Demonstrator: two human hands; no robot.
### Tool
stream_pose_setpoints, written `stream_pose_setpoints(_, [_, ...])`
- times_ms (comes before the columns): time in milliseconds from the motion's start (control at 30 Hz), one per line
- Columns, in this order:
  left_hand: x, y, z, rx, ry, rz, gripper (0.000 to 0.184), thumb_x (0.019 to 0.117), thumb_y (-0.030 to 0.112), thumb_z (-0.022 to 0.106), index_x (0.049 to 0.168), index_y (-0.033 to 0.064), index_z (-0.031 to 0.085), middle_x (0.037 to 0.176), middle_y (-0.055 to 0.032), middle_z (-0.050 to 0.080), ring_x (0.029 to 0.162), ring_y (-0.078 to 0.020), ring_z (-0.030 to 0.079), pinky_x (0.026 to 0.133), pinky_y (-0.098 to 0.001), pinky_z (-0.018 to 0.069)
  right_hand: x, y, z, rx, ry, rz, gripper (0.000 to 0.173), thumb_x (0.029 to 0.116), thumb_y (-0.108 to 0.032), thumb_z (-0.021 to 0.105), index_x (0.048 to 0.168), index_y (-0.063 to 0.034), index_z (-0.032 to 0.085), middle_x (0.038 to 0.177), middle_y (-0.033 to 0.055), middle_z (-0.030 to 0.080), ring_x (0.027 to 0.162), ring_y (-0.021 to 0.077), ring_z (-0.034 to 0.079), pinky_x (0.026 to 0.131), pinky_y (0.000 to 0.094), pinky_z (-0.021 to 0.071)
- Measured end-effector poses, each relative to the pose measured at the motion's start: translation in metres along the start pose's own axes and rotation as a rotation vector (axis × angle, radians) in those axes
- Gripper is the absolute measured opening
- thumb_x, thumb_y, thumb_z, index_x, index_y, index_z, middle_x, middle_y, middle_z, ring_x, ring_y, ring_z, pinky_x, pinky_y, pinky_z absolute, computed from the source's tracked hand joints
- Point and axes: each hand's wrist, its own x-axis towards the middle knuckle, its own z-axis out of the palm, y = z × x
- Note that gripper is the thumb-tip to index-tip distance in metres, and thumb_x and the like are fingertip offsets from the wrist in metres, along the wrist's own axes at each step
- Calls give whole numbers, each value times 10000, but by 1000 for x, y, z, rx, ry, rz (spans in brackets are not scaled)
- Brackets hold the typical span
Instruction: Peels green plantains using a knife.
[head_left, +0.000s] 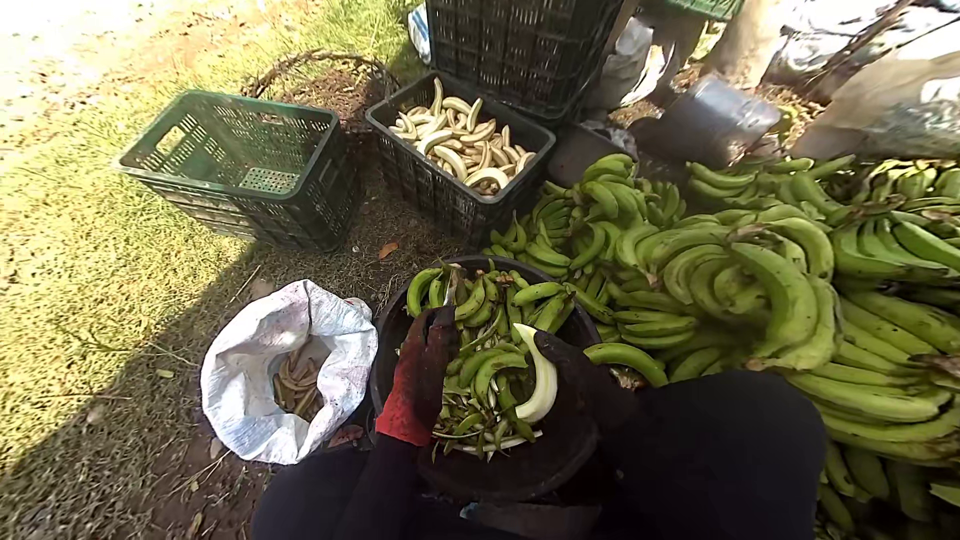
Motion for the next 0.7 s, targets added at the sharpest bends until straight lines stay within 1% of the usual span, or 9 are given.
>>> stream_pose_setpoints(67, [-3,10,-16,-111,70,19,455,1097,422,435,1387,100,574,1017,-96,725,836,-207,728,741,-372,635,-1,18,-2,-249,-88,179,511,1019,-430,571,1410,-102,552,1132,106,704,980,188,701,868,396,592])
stream_pose_setpoints(167, [-8,26,-34,-225,191,25,428,1115,380,404,1380,87,568,979,-114,717,820,-209,726,727,-360,630,1,61,-5,-359,-197,422,465,999,-361,644,1363,-86,554,1116,138,683,935,237,699,789,428,595])
stream_pose_setpoints(233, [-10,31,-41,-262,239,16,446,1114,400,399,1375,81,568,978,-126,724,821,-223,731,729,-374,634,8,75,-9,-352,-146,487,475,992,-349,656,1368,-79,546,1114,164,674,921,273,696,765,454,599])
stream_pose_setpoints(333, [-8,36,-43,-301,224,46,456,1118,388,387,1387,64,560,997,-135,722,815,-230,725,719,-374,629,41,31,-13,-262,27,392,457,1016,-376,616,1347,-66,555,1079,179,680,871,277,700,719,445,599])
stream_pose_setpoints(433, [-5,40,-35,-333,177,63,444,1124,364,365,1356,56,585,989,-133,712,820,-232,720,717,-377,629,83,-77,-11,-42,196,97,417,1056,-354,548,1359,-67,537,1028,141,683,805,217,696,668,370,600])
stream_pose_setpoints(500, [-2,38,-30,-351,140,73,448,1123,367,364,1372,64,581,998,-137,707,820,-231,714,711,-369,625,106,-149,-9,218,233,-131,420,1085,-362,471,1398,-83,476,1085,116,665,882,196,687,742,354,597])
stream_pose_setpoints(567, [3,35,-26,-374,110,87,473,1116,400,365,1390,76,575,994,-140,705,820,-231,710,715,-371,620,115,-197,-5,421,185,-247,444,1063,-490,459,1360,-162,479,1155,72,668,976,198,698,797,361,604])
stream_pose_setpoints(633, [4,34,-25,-393,80,97,494,1111,424,364,1403,78,563,1008,-140,699,830,-234,705,729,-379,616,116,-199,5,442,127,-249,491,1060,-515,445,1436,-200,411,1285,70,600,1091,223,654,862,403,578])
stream_pose_setpoints(700, [2,35,-24,-412,74,89,511,1110,443,358,1417,85,554,1032,-155,705,857,-259,719,753,-408,631,113,-155,17,378,110,-158,507,1092,-428,414,1537,-198,339,1387,105,558,1145,252,637,879,432,572])
